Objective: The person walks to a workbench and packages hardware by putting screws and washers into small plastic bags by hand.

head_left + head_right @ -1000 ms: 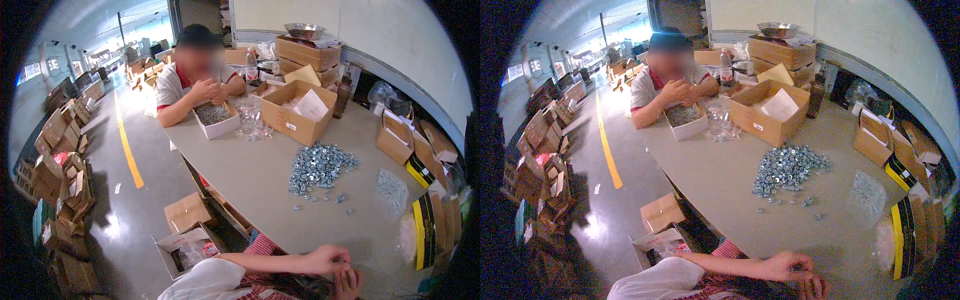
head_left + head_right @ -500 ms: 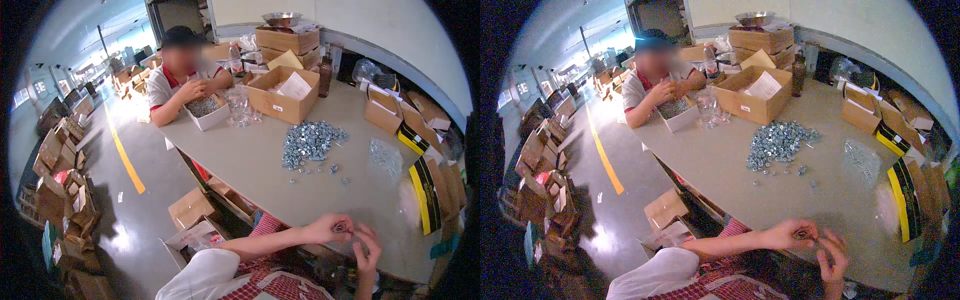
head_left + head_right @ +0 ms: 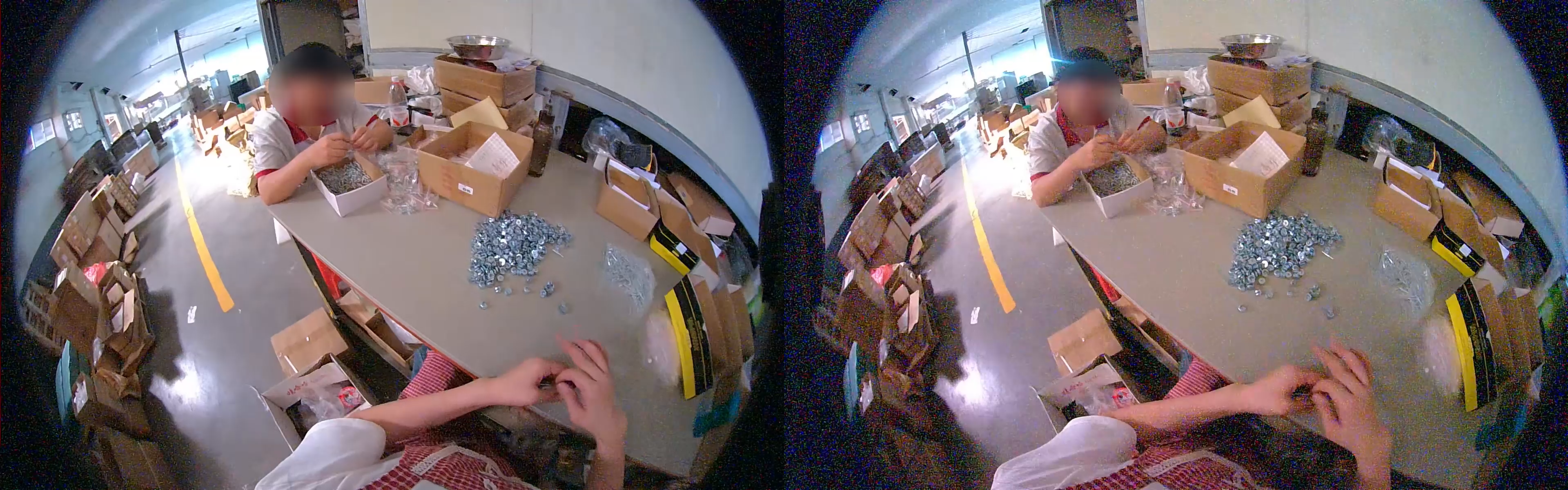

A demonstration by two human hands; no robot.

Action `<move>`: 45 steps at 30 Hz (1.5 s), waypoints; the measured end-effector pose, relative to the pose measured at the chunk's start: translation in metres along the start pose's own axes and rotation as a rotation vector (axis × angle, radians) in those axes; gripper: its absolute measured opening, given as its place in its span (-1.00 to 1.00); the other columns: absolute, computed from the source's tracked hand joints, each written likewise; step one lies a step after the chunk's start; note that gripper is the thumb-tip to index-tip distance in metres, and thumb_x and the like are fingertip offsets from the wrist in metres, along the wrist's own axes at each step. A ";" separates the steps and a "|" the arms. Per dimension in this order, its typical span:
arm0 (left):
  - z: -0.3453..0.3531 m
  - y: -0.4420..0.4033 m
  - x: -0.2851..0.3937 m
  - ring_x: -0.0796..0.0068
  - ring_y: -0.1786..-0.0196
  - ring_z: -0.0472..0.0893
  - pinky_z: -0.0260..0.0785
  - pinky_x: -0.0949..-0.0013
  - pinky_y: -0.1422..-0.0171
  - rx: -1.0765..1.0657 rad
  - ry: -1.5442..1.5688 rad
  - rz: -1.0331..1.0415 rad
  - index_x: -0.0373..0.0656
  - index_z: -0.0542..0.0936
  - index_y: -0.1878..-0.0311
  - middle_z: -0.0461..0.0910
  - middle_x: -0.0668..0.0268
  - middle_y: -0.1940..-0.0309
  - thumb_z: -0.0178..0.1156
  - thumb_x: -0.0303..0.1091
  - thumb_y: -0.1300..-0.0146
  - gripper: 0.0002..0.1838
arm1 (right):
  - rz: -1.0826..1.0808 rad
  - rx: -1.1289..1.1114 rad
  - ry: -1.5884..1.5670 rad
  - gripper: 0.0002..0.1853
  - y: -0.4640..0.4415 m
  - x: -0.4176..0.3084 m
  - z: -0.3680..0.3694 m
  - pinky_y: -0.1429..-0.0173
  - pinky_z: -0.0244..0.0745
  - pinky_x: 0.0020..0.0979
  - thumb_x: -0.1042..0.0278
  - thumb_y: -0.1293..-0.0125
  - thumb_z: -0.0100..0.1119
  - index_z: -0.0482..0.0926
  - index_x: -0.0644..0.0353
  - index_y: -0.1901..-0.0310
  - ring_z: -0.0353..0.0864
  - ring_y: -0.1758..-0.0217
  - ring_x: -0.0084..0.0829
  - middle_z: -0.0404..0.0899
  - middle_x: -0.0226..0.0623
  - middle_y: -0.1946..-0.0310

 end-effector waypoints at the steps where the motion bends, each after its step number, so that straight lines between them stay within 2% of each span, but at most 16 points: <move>1: -0.001 -0.001 -0.002 0.04 0.08 0.66 0.47 0.12 0.01 0.012 -0.018 0.000 -0.28 0.59 -0.01 0.66 -0.01 0.11 0.28 -0.46 -0.10 -0.64 | 0.037 0.026 -0.036 -0.88 0.003 0.002 -0.001 -0.52 0.10 0.12 0.40 -0.11 0.29 0.65 0.16 0.29 0.28 -0.48 0.06 0.47 -0.10 -0.34; 4: 0.000 -0.003 -0.007 0.02 0.05 0.66 0.47 0.11 -0.02 -0.026 -0.052 -0.119 -0.28 0.57 -0.05 0.66 -0.01 0.10 0.29 -0.46 -0.11 -0.61 | 0.053 0.025 -0.065 -0.88 0.009 0.000 -0.006 -0.53 0.10 0.13 0.41 -0.10 0.30 0.65 0.15 0.30 0.28 -0.48 0.06 0.46 -0.11 -0.34; 7: 0.002 0.000 -0.006 0.01 0.03 0.65 0.47 0.11 -0.07 0.057 0.017 0.032 -0.26 0.55 -0.06 0.65 0.03 0.09 0.29 -0.47 -0.11 -0.60 | 0.031 -0.003 -0.022 -0.87 0.008 -0.005 -0.007 -0.55 0.07 0.14 0.42 -0.09 0.29 0.66 0.14 0.29 0.26 -0.49 0.09 0.46 -0.10 -0.34; 10: 0.002 -0.001 -0.004 0.19 0.21 0.63 0.45 0.22 0.09 0.109 0.049 0.074 -0.24 0.54 0.08 0.63 0.11 0.27 0.31 -0.51 -0.08 -0.69 | -0.009 0.006 -0.033 -0.85 0.007 -0.007 -0.011 -0.55 0.04 0.17 0.44 -0.07 0.29 0.69 0.11 0.27 0.24 -0.50 0.12 0.46 -0.10 -0.35; 13: 0.004 -0.002 -0.013 0.09 0.17 0.64 0.46 0.19 0.08 0.082 0.035 0.028 -0.24 0.53 0.04 0.63 0.06 0.24 0.31 -0.51 -0.07 -0.66 | -0.009 -0.003 0.016 -0.81 0.000 -0.013 -0.015 -0.55 0.04 0.17 0.46 -0.01 0.30 0.71 0.12 0.27 0.20 -0.52 0.11 0.44 -0.11 -0.36; 16: 0.002 -0.002 -0.006 -0.09 -0.07 0.62 0.46 0.04 -0.14 0.056 -0.002 -0.004 -0.24 0.54 -0.07 0.62 0.02 0.02 0.31 -0.44 -0.11 -0.59 | 0.032 -0.033 0.070 -0.78 0.002 -0.005 -0.006 -0.55 0.03 0.17 0.48 0.02 0.30 0.73 0.11 0.26 0.17 -0.53 0.11 0.43 -0.12 -0.37; 19: 0.005 -0.001 -0.009 -0.12 -0.07 0.61 0.46 0.02 -0.14 -0.016 -0.004 -0.097 -0.24 0.53 -0.11 0.62 -0.01 0.00 0.30 -0.44 -0.11 -0.56 | 0.033 -0.036 0.080 -0.76 0.004 -0.002 -0.004 -0.55 0.02 0.18 0.49 0.04 0.31 0.73 0.10 0.25 0.17 -0.53 0.11 0.43 -0.14 -0.38; 25: 0.002 0.001 -0.006 -0.13 -0.08 0.61 0.46 0.01 -0.16 -0.027 -0.068 -0.100 -0.24 0.49 -0.18 0.61 -0.05 -0.03 0.26 -0.43 -0.17 -0.53 | -0.005 -0.020 -0.030 -0.78 0.004 -0.017 -0.007 -0.55 0.01 0.19 0.48 0.05 0.32 0.70 0.15 0.28 0.22 -0.50 0.10 0.48 -0.17 -0.33; 28: 0.002 0.000 -0.002 -0.13 -0.09 0.61 0.46 0.02 -0.17 0.029 0.016 -0.015 -0.25 0.48 -0.20 0.61 -0.05 -0.03 0.26 -0.43 -0.19 -0.52 | 0.048 0.015 0.002 -0.82 0.004 -0.012 -0.006 -0.54 0.03 0.20 0.48 0.03 0.32 0.67 0.19 0.31 0.25 -0.48 0.09 0.53 -0.16 -0.28; 29: 0.002 0.000 -0.003 -0.09 -0.04 0.62 0.46 0.05 -0.12 0.058 0.020 0.008 -0.26 0.47 -0.18 0.61 -0.03 0.03 0.25 -0.47 -0.16 -0.53 | 0.074 0.028 0.028 -0.83 0.004 -0.009 -0.006 -0.54 0.04 0.20 0.48 0.02 0.32 0.66 0.21 0.32 0.26 -0.48 0.08 0.54 -0.15 -0.27; 31: 0.003 0.000 -0.006 0.00 0.06 0.63 0.46 0.12 -0.04 0.118 0.028 0.056 -0.28 0.46 -0.15 0.60 0.01 0.14 0.24 -0.56 -0.12 -0.53 | 0.074 0.043 0.058 -0.87 0.007 -0.003 -0.001 -0.53 0.06 0.19 0.48 -0.04 0.30 0.62 0.24 0.33 0.32 -0.44 0.05 0.56 -0.13 -0.24; 35: 0.001 0.001 -0.005 0.10 0.05 0.65 0.47 0.20 -0.03 0.146 0.003 0.041 -0.24 0.48 -0.13 0.62 0.04 0.12 0.27 -0.48 -0.22 -0.60 | 0.106 0.072 -0.003 -0.94 0.008 0.001 -0.002 -0.45 0.26 0.03 0.51 -0.21 0.21 0.56 0.27 0.29 0.50 -0.27 0.01 0.57 -0.07 -0.18; 38: -0.008 0.006 0.001 0.23 0.09 0.67 0.49 0.25 0.01 0.266 0.046 0.037 -0.19 0.54 -0.06 0.65 0.11 0.16 0.26 -0.39 -0.32 -0.72 | 0.417 0.246 -0.256 -0.96 0.023 0.018 -0.002 -0.24 0.45 -0.15 0.53 -0.32 0.13 0.54 0.28 0.24 0.61 -0.06 -0.09 0.62 -0.06 -0.03; 41: -0.014 0.011 -0.003 0.34 0.13 0.69 0.51 0.28 0.04 0.315 -0.013 -0.034 -0.16 0.60 0.00 0.69 0.18 0.19 0.24 -0.32 -0.38 -0.79 | 0.408 0.265 -0.148 -0.95 0.017 0.018 -0.011 0.02 0.51 -0.27 0.51 -0.38 0.11 0.51 0.30 0.23 0.63 0.14 -0.23 0.64 -0.12 0.19; 43: -0.016 0.011 0.000 0.36 0.11 0.71 0.53 0.29 0.01 0.328 -0.094 -0.057 -0.17 0.63 0.01 0.70 0.22 0.16 0.23 -0.28 -0.41 -0.79 | 0.529 0.239 -0.167 -0.94 0.023 0.026 -0.003 0.09 0.49 -0.29 0.50 -0.39 0.12 0.51 0.30 0.24 0.61 0.23 -0.30 0.61 -0.18 0.29; 45: -0.018 0.010 0.002 0.37 0.12 0.71 0.53 0.30 0.03 0.327 -0.012 -0.160 -0.17 0.63 0.02 0.70 0.22 0.17 0.22 -0.28 -0.41 -0.80 | 0.600 0.227 -0.210 -0.94 0.029 0.035 0.004 0.13 0.49 -0.32 0.50 -0.40 0.12 0.51 0.31 0.23 0.60 0.29 -0.34 0.59 -0.21 0.36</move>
Point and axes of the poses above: each hand's wrist, its own y-axis away from the middle knuckle, its own z-axis out of the palm, x = y × z, the point moved 6 cm from there along -y, towards the middle knuckle
